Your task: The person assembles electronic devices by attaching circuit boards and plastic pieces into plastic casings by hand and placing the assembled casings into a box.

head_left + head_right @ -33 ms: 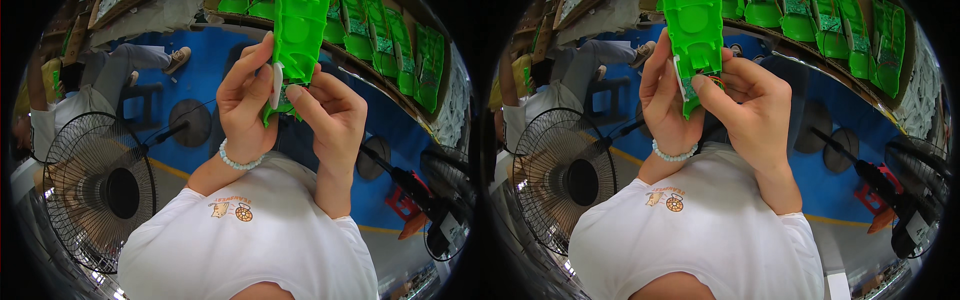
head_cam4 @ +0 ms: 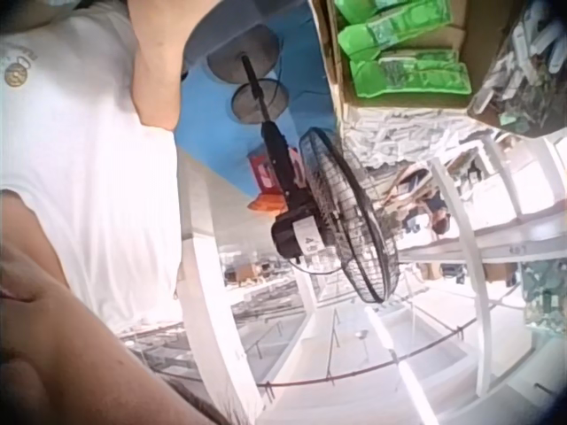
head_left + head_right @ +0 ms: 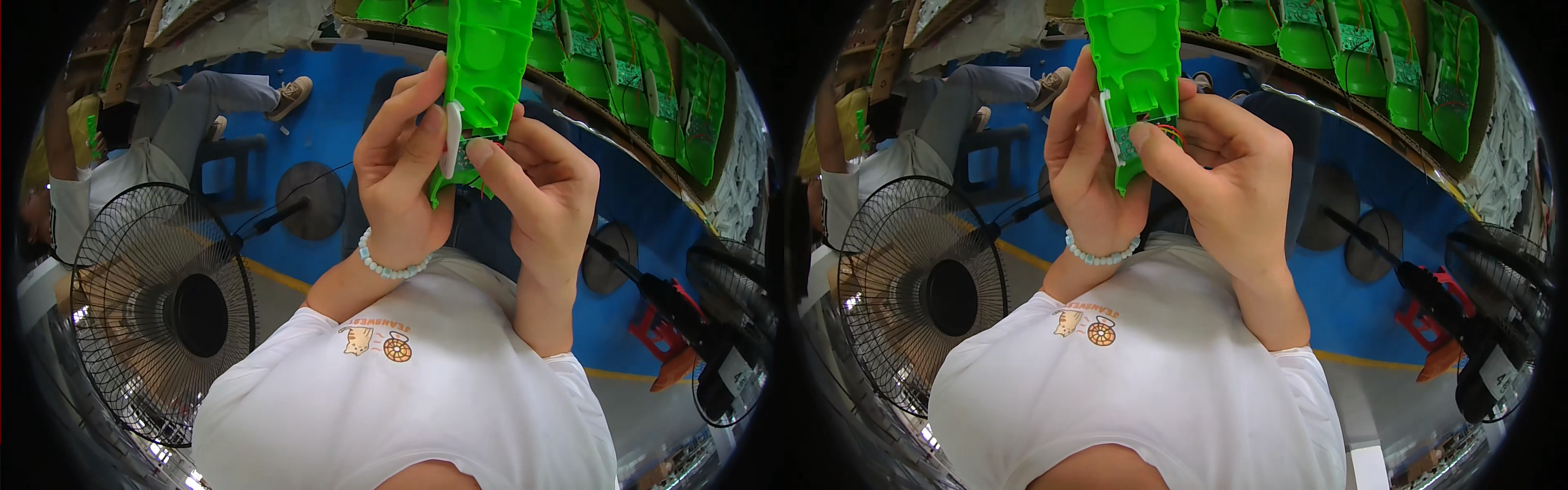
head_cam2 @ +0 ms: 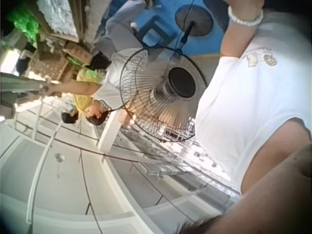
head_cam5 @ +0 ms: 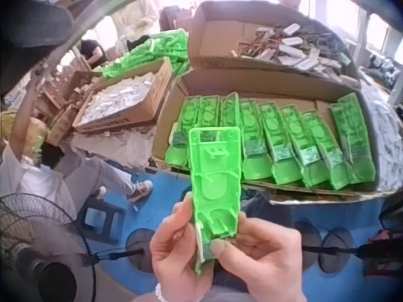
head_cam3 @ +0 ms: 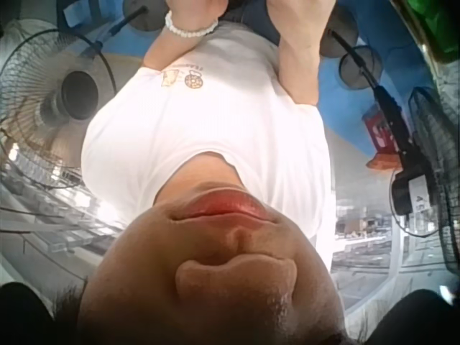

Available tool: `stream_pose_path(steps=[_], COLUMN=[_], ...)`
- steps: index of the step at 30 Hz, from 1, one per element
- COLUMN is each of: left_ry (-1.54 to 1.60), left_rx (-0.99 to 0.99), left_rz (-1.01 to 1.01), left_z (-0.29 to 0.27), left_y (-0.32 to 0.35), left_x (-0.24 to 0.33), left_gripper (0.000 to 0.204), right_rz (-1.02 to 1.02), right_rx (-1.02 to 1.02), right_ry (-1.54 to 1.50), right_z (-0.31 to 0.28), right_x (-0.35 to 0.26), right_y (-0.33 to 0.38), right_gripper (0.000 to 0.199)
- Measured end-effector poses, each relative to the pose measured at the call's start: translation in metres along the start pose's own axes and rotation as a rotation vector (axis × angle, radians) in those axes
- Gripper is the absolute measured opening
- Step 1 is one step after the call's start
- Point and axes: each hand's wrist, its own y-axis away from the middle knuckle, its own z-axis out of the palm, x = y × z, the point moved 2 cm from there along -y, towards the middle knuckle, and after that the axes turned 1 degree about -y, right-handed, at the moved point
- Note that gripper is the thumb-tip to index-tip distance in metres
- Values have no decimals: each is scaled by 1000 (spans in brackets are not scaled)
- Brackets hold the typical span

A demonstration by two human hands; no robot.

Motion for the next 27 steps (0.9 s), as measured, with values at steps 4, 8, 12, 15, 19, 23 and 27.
stream_pose_path(steps=[4, 8, 12, 15, 19, 23, 27], left_ry=[6, -27, -42, -96, -174, -161, -181], left_rx=[29, -15, -41, -33, 3, 31, 57], left_rz=[-24, 40, 86, 102, 170, 143, 137], left_z=[-1, -2, 7, 10, 14, 16, 18], left_y=[0, -3, -2, -1, -1, 0, 0], left_x=[6, 7, 17, 17, 13, 12, 11], left_gripper=[40, 39, 36, 35, 34, 33, 32], right_rz=[27, -36, -140, -189, -220, -228, -225], right_rx=[-7, -4, 32, 40, 62, 61, 71], right_ry=[-36, 3, 31, 31, 12, 25, 25], right_z=[2, 3, 5, 5, 5, 4, 3], right_x=[5, 8, 6, 5, 6, 6, 7], right_y=[-3, -5, -4, -4, -4, -3, -3], right_gripper=[21, 25, 32, 34, 35, 34, 35])
